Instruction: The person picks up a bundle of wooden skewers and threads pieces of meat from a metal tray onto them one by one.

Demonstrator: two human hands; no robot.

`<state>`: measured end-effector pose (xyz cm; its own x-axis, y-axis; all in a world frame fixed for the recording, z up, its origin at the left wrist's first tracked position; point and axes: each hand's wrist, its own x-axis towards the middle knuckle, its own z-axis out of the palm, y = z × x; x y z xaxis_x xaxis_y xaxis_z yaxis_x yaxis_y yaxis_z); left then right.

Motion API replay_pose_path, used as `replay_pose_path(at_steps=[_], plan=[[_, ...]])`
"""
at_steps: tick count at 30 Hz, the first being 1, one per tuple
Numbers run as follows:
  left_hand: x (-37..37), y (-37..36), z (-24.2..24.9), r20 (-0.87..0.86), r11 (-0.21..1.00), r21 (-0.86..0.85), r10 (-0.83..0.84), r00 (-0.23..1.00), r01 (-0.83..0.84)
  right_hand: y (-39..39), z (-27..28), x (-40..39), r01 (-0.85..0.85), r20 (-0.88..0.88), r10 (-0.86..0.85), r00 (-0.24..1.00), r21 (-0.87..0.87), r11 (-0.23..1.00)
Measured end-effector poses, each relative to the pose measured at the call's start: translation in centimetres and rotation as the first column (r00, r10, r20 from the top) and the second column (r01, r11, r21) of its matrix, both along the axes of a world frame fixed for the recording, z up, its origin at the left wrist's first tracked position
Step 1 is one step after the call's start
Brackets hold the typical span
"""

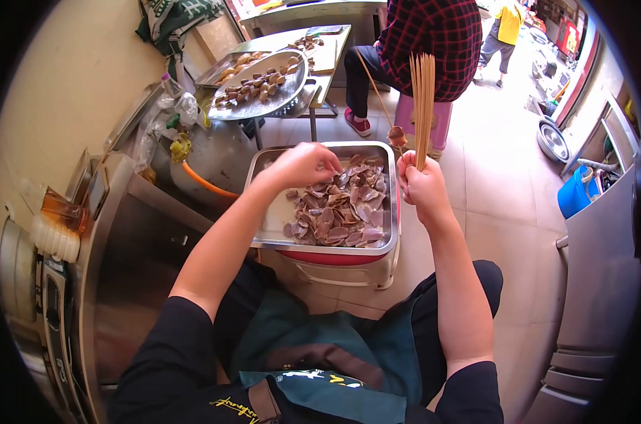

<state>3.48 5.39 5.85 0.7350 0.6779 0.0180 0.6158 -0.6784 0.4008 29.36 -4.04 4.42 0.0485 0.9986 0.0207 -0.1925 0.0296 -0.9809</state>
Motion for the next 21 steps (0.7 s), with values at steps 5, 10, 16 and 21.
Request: replay_pose_path(at_steps=[5,10,16,21], plan=[[3.9,-2.3,0.0,-0.34,0.967,0.2,0.218,0.915,-0.157,0.1,-0.3,-0.2,0.005,-0.003,-0.005,1.0,0.006,1.0],[4.5,-1.0,-1.3,-0.297,0.966,0.112,0.256,0.92,-0.233,-0.1,-0.2,0.0,-0.003,0.005,0.003,1.0,0.028,1.0],[2.3,-0.5,-0.6,-0.028,0.92,-0.103,0.378,0.925,-0.379,-0.2,0.1,0.1,0.015,-0.002,-0.015,1.0,0.017,1.0],[1.8,-0.2,0.7,-0.061,0.948,-0.185,0.25,0.966,-0.257,-0.1,0.1,-0.2,0.018,-0.004,-0.018,1.0,0.025,1.0]])
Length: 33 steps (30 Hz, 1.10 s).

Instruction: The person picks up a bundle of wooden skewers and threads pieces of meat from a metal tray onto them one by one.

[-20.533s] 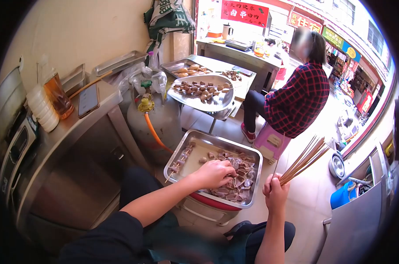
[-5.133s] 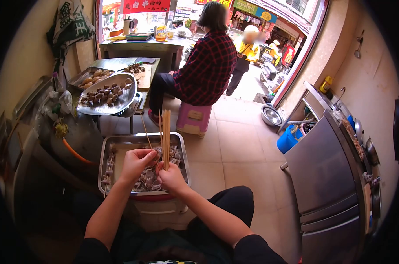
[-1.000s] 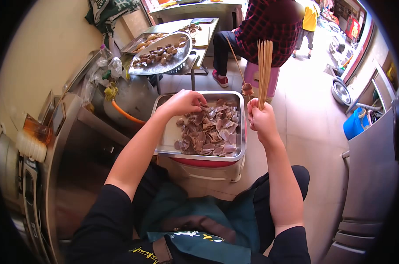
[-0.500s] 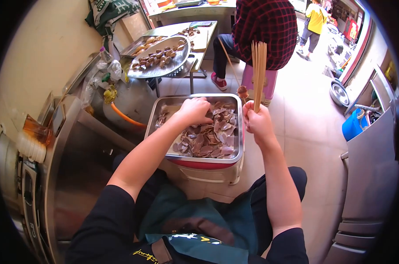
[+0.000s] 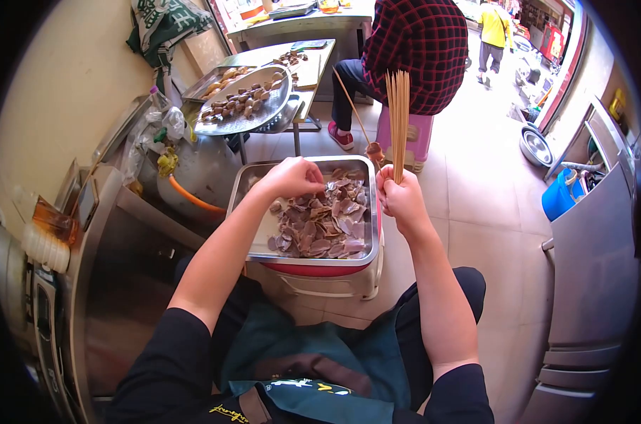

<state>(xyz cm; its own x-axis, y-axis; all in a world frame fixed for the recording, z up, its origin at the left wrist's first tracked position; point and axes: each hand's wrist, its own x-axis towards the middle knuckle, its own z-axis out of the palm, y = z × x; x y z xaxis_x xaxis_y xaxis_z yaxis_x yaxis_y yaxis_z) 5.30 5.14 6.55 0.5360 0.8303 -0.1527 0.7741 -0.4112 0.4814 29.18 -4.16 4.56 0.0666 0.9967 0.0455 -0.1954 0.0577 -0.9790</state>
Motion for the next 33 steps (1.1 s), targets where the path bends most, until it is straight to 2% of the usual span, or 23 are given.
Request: replay_pose_path(at_steps=[3,4,5,8,10,11,13,15,17,18,19,21,22,23,25,26,28,29,33], plan=[[1.9,-0.1,0.2,-0.061,0.997,0.072,0.009,0.998,-0.005,0.1,0.2,-0.2,-0.006,-0.003,0.006,1.0,-0.007,1.0],[2.6,-0.3,-0.2,-0.175,0.987,0.152,-0.031,0.984,0.059,0.2,0.2,-0.2,-0.007,0.006,0.007,1.0,-0.008,1.0],[2.8,-0.1,-1.4,-0.193,0.957,0.249,-0.105,0.976,0.152,0.2,0.2,-0.2,-0.011,0.007,0.011,1.0,-0.007,1.0],[2.7,0.3,-3.2,-0.099,0.931,0.322,-0.149,0.984,0.173,0.3,0.0,-0.2,-0.018,0.008,0.018,1.0,-0.004,1.0],[2.9,0.6,-3.3,-0.023,0.961,0.275,-0.024,0.999,0.029,0.1,0.0,0.0,-0.008,-0.011,0.008,1.0,-0.002,1.0],[2.9,0.5,-3.0,-0.026,0.962,0.269,-0.028,0.999,0.034,0.1,-0.1,0.1,-0.004,-0.014,0.004,1.0,-0.007,1.0],[2.0,0.3,-2.2,0.084,0.98,0.189,0.05,0.995,-0.065,0.2,-0.2,0.3,0.006,0.034,-0.006,0.999,0.017,1.0],[0.8,0.3,-2.0,0.143,0.98,0.189,0.035,0.989,-0.062,0.0,-0.3,0.3,-0.005,0.032,0.005,0.999,-0.003,1.0],[0.2,-1.6,0.5,0.318,0.973,-0.036,0.229,0.92,-0.23,-0.4,-0.2,0.3,-0.021,0.031,0.021,0.999,-0.019,1.0],[-0.4,-2.3,0.9,0.432,0.963,-0.171,0.262,0.863,-0.207,-0.8,-0.1,0.1,-0.025,-0.003,0.025,1.0,-0.071,0.997],[-1.2,-2.6,0.4,0.433,0.96,-0.174,0.277,0.858,-0.221,-1.2,0.0,-0.3,-0.032,-0.034,0.028,0.999,-0.122,0.992],[-2.9,-2.8,-1.3,0.652,0.951,-0.283,0.287,0.702,-0.126,-2.4,-0.4,-1.2,-0.054,-0.077,0.042,0.996,-0.162,0.985],[-3.6,-3.1,-1.7,0.682,0.953,-0.282,0.28,0.676,-0.11,-3.2,-0.7,-1.5,-0.131,-0.123,0.108,0.987,-0.193,0.972],[-4.0,-3.7,-1.8,0.739,0.93,-0.365,0.32,0.593,-0.048,-4.1,-0.7,-2.0,-0.206,-0.167,0.171,0.971,-0.223,0.953],[-4.8,-4.7,-1.7,0.777,0.917,-0.398,0.348,0.525,-0.019,-6.3,-0.3,-4.2,-0.247,-0.24,0.176,0.955,-0.311,0.918],[-5.2,-4.7,-2.0,0.782,0.915,-0.404,0.36,0.508,-0.027,-7.2,-0.6,-5.1,-0.281,-0.302,0.179,0.936,-0.339,0.898],[-5.8,-4.6,-2.3,0.762,0.958,-0.282,0.255,0.595,-0.05,-8.5,-0.5,-6.0,-0.363,-0.361,0.226,0.905,-0.373,0.854],[-6.1,-4.6,-2.2,0.765,0.963,-0.265,0.241,0.597,-0.05,-9.0,-0.5,-6.4,-0.39,-0.374,0.243,0.895,-0.39,0.835],[-7.1,-4.4,-1.8,0.801,0.952,-0.301,0.281,0.529,-0.05,-10.0,-0.8,-7.9,-0.376,-0.345,0.232,0.909,-0.445,0.813]])
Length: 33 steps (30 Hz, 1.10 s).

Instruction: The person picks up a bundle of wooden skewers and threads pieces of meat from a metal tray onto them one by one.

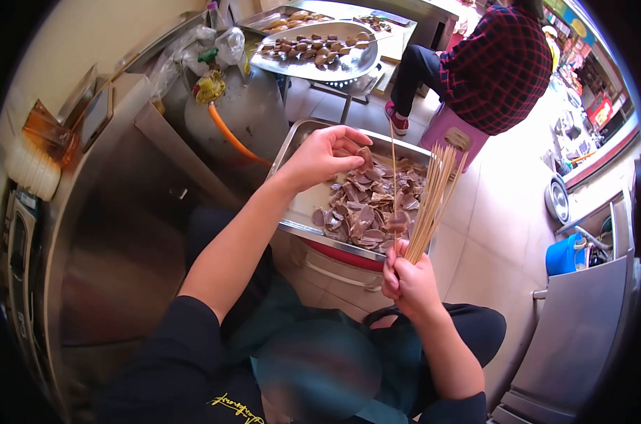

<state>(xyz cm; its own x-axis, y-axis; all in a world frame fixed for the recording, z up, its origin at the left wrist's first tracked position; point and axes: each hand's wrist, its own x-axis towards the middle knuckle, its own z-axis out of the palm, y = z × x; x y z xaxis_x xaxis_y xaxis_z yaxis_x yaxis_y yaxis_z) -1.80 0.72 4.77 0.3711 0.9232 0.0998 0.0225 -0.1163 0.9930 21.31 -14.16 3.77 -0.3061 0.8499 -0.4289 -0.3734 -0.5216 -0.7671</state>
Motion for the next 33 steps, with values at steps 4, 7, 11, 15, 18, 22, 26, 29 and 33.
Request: replay_pose_path(at_steps=[4,7,11,15,18,22,26,29,33], plan=[[-0.4,0.2,-0.1,0.136,0.997,-0.048,0.069,0.988,-0.063,-0.9,-1.3,-1.4,-0.069,0.062,0.071,0.996,-0.029,0.997],[-0.6,0.3,-0.2,0.214,0.995,-0.066,0.093,0.972,-0.081,-1.3,-1.8,-2.1,-0.098,0.027,0.099,0.995,-0.049,0.994],[-0.8,0.7,-0.4,0.216,0.992,-0.055,0.124,0.969,-0.115,-1.6,-2.3,-2.6,-0.083,0.017,0.085,0.996,-0.101,0.991],[-0.9,1.1,-0.4,0.266,0.993,-0.045,0.12,0.956,-0.112,-1.7,-2.5,-3.1,-0.071,0.005,0.073,0.997,-0.155,0.985],[-1.0,1.2,-0.4,0.28,0.994,-0.023,0.109,0.954,-0.107,-1.7,-2.4,-3.2,-0.067,-0.004,0.068,0.998,-0.154,0.986],[-1.1,1.3,-0.6,0.297,0.994,-0.02,0.105,0.949,-0.104,-1.7,-2.3,-3.2,-0.073,-0.019,0.071,0.997,-0.157,0.985],[-1.2,1.1,-0.5,0.273,0.994,0.048,0.083,0.958,-0.099,-1.8,-2.2,-3.0,-0.102,-0.038,0.097,0.995,-0.173,0.98],[-1.1,1.1,-0.4,0.289,0.993,0.058,0.08,0.954,-0.101,-1.9,-2.0,-3.1,-0.084,-0.029,0.08,0.996,-0.183,0.979],[-1.1,1.2,-0.6,0.287,0.991,0.085,0.071,0.955,-0.099,-2.1,-1.8,-3.1,-0.087,-0.031,0.083,0.996,-0.17,0.982]])
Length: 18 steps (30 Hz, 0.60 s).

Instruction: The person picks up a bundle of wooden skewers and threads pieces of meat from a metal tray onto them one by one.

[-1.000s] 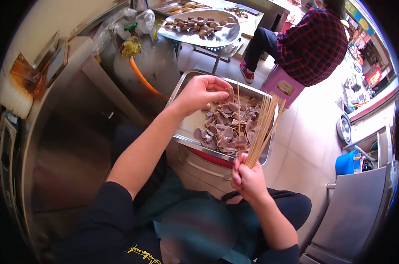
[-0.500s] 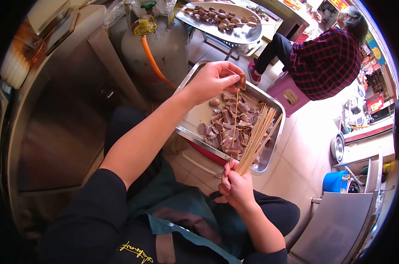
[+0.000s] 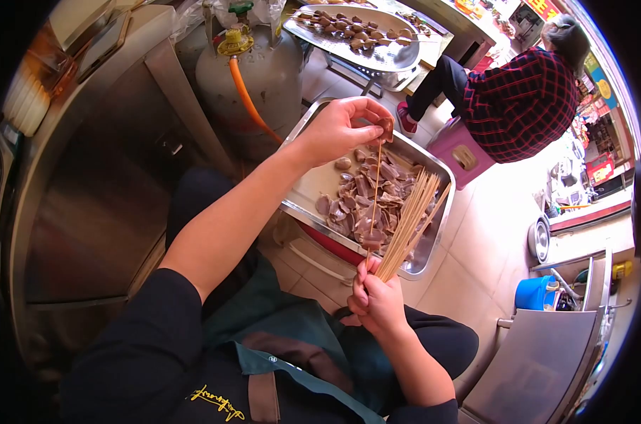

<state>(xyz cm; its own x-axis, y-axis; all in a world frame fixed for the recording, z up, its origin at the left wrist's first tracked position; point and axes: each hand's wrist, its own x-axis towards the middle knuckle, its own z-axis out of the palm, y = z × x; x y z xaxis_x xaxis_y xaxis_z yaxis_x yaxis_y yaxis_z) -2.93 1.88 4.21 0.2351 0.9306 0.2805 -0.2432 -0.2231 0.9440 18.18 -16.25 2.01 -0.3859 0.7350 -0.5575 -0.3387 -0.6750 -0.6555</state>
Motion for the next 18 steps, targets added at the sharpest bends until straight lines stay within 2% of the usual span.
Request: replay_pose_path(at_steps=[5,10,18], plan=[[0.06,-0.08,0.17,0.018,1.0,-0.018,-0.002,1.0,0.002,0.0,0.15,-0.02,0.011,0.012,-0.011,1.0,-0.006,1.0],[-0.04,-0.11,0.34,-0.069,1.0,0.005,0.001,0.998,0.0,0.06,0.32,0.1,0.005,0.006,-0.004,1.0,-0.017,1.0],[0.09,-0.05,0.21,-0.028,1.0,-0.002,0.012,1.0,-0.012,0.21,0.15,0.18,-0.004,-0.004,0.004,1.0,-0.019,1.0]])
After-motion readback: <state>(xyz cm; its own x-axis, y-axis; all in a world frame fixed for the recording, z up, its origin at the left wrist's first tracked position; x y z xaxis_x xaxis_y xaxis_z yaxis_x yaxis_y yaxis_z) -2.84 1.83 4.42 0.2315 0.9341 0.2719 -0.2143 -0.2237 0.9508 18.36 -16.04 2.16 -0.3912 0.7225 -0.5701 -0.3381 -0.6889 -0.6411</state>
